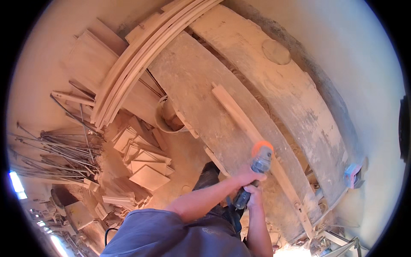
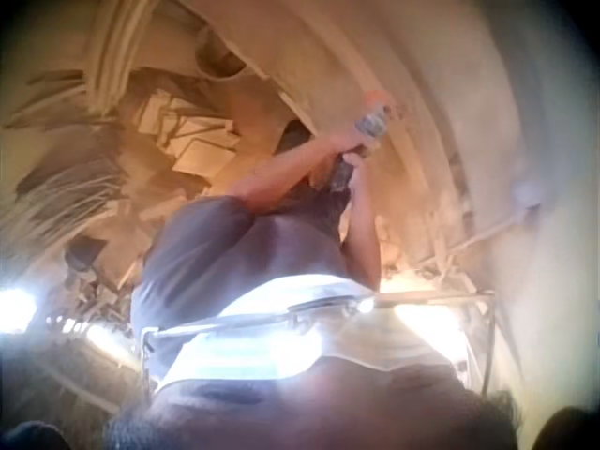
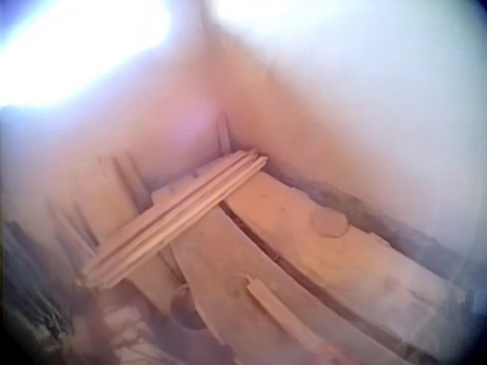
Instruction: The person sands a piece of wood using an angle grinder and then stacks multiple sanded wood pieces together.
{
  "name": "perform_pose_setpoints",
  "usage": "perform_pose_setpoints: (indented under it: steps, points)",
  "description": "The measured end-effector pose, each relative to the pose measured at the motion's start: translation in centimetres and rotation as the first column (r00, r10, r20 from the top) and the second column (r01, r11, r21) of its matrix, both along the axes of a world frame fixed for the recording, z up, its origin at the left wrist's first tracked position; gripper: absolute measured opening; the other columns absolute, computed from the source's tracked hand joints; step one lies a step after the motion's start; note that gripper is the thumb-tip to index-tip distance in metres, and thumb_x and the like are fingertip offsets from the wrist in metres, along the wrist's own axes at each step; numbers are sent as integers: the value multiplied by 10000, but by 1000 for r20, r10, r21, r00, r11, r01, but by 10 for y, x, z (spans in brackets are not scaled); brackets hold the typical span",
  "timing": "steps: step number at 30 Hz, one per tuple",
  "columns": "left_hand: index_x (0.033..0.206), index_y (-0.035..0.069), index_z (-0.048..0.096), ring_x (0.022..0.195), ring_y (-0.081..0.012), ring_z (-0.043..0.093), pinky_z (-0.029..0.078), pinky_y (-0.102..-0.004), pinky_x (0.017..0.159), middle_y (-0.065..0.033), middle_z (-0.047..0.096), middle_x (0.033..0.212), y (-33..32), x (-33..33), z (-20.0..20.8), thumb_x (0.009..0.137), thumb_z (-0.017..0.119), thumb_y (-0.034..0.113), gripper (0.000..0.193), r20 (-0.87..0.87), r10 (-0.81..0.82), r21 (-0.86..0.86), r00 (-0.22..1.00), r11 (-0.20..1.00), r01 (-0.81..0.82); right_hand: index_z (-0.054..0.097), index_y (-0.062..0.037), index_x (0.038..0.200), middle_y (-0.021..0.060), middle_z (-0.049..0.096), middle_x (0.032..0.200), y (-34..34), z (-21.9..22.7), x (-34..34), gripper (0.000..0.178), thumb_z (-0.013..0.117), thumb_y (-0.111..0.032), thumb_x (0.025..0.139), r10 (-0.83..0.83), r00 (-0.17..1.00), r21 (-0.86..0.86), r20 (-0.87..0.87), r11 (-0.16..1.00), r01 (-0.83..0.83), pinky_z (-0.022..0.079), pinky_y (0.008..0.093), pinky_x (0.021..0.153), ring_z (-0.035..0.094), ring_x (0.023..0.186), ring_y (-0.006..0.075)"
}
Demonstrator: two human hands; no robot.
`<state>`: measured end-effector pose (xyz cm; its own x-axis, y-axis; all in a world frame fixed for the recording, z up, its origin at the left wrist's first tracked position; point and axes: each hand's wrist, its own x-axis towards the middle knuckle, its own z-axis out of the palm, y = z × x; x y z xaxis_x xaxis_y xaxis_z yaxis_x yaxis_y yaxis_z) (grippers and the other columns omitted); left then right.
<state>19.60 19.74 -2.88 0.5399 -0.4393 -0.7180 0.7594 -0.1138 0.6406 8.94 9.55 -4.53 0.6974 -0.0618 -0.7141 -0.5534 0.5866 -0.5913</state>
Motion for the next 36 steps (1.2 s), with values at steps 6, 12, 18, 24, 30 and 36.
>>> perform_pose_setpoints:
  steps: [6, 12, 18, 24, 30, 36]
  points:
    - [1003, 18, 740, 809, -204, 696, 554, -371, 761, -102, 738, 895, 80, 116, 11, 706, 872, 316, 441, -46, 44, 180, 998, 983, -35, 657, 4, 1059, 90, 693, 886, 66, -3, 122, 377, 696, -53, 688, 148, 980, 79, -136, 987, -138, 579, 376, 693, 699, 752, 240]
    - [957, 0, 738, 722, -193, 691, 560, -361, 671, -114, 732, 860, 151, 210, 10, 700, 873, 287, 408, -42, 255, 229, 966, 943, -240, 630, 3, 1051, 101, 675, 896, 130, 5, 253, 368, 682, -48, 690, 311, 951, 89, -9, 947, -309, 572, 365, 676, 679, 732, 231]
    - [1010, 1, 734, 741, -199, 693, 563, -364, 691, -117, 730, 864, 154, 210, -7, 686, 886, 290, 460, -3, 118, 218, 993, 969, -115, 574, -8, 1153, 112, 661, 919, 143, 2, 234, 496, 676, -27, 668, 185, 979, 122, -88, 977, -174, 579, 389, 643, 684, 753, 237]
    - [970, 9, 722, 754, -174, 680, 551, -358, 722, -79, 720, 864, 151, 208, -18, 727, 869, 244, 369, -86, 277, 178, 957, 949, -259, 639, 18, 1027, 124, 684, 857, 152, 9, 246, 338, 667, -51, 697, 168, 982, 19, -86, 986, -166, 574, 381, 655, 686, 698, 259]
    - [926, 18, 718, 694, -153, 653, 532, -332, 654, -65, 701, 835, 144, 202, -10, 750, 838, 198, 280, -59, 298, 136, 953, 948, -288, 641, 5, 971, 110, 665, 847, 141, 10, 241, 304, 670, -21, 670, 228, 973, 108, -34, 969, -223, 551, 361, 635, 664, 697, 227]
    - [936, 22, 730, 728, -153, 664, 540, -338, 685, -62, 709, 856, 88, 138, -4, 737, 839, 184, 278, -57, 174, 169, 983, 972, -162, 573, -2, 1074, 112, 658, 889, 91, 15, 165, 460, 701, -15, 632, 126, 990, 104, -58, 987, -119, 554, 347, 648, 666, 751, 214]
